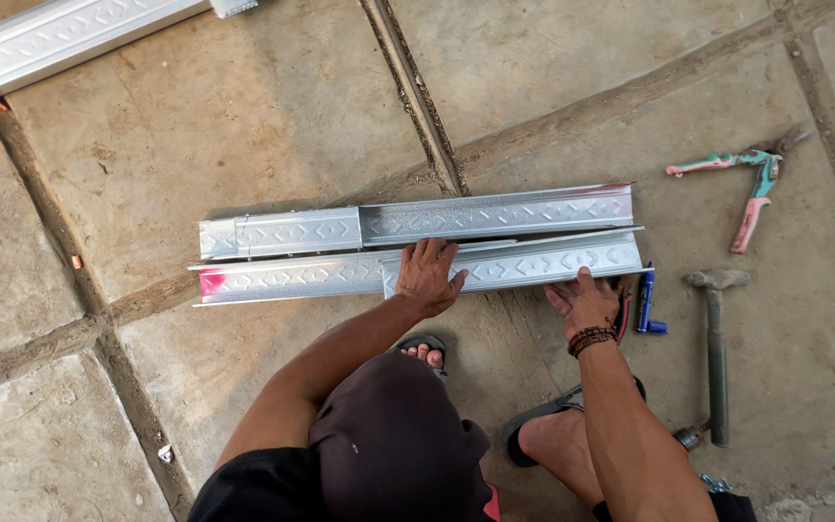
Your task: The person aligns two metal profiles on the floor and marks them with a blue marker. They then use tin snips to cut the metal profiles along the marked lines.
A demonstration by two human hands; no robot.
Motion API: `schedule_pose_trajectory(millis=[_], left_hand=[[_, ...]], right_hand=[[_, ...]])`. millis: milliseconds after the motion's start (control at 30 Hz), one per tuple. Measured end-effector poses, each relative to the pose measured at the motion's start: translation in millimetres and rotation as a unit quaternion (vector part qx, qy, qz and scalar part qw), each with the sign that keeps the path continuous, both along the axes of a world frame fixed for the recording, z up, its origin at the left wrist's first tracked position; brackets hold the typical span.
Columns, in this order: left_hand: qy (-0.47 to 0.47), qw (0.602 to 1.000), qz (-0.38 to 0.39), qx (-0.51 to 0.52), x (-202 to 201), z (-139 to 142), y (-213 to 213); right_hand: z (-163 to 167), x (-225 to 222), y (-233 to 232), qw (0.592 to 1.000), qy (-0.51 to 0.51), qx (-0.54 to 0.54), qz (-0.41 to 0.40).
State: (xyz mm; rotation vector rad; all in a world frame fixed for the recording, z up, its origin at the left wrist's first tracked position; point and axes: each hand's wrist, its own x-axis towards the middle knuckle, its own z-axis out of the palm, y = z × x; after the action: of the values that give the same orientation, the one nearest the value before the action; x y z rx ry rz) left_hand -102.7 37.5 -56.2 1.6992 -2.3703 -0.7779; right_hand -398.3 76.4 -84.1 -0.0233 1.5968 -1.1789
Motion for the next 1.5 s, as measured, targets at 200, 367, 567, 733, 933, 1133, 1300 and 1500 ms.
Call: schedule_pose_trajectory(millis=[200,367,567,733,933,1133,1300,1500], left_hand=[[0.034,0.998,0.029,-0.042,-1,-19,-3],[0.029,0.995,0.023,-0.093,-1,-24,-4],[0.016,0.995,0.016,-0.098,-14,-21,-7],[0.005,0.995,0.018,-0.097,-17,-25,-10],[-0.001,0.996,0.016,-0.09,-17,-29,-13],[-0.013,0.996,0.011,-0.089,-17,-29,-14],[-0.013,0.995,0.011,-0.098,-16,-29,-14],[0.0,0.995,0.016,-0.101,-15,-28,-14]], right_hand=[[2,-2,1,1.0,-0.003,-0.005,0.0],[1,-2,2,1.0,0.002,0.004,0.001],[1,0,0,1.0,0.008,0.002,0.012],[10,3,0,0.999,0.024,0.025,0.011],[17,8,-3,0.999,0.03,0.03,0.016],[17,8,-2,0.999,0.031,0.029,0.013],[16,8,-2,0.999,0.037,0.037,0.013],[17,10,0,0.998,0.042,0.038,0.01]])
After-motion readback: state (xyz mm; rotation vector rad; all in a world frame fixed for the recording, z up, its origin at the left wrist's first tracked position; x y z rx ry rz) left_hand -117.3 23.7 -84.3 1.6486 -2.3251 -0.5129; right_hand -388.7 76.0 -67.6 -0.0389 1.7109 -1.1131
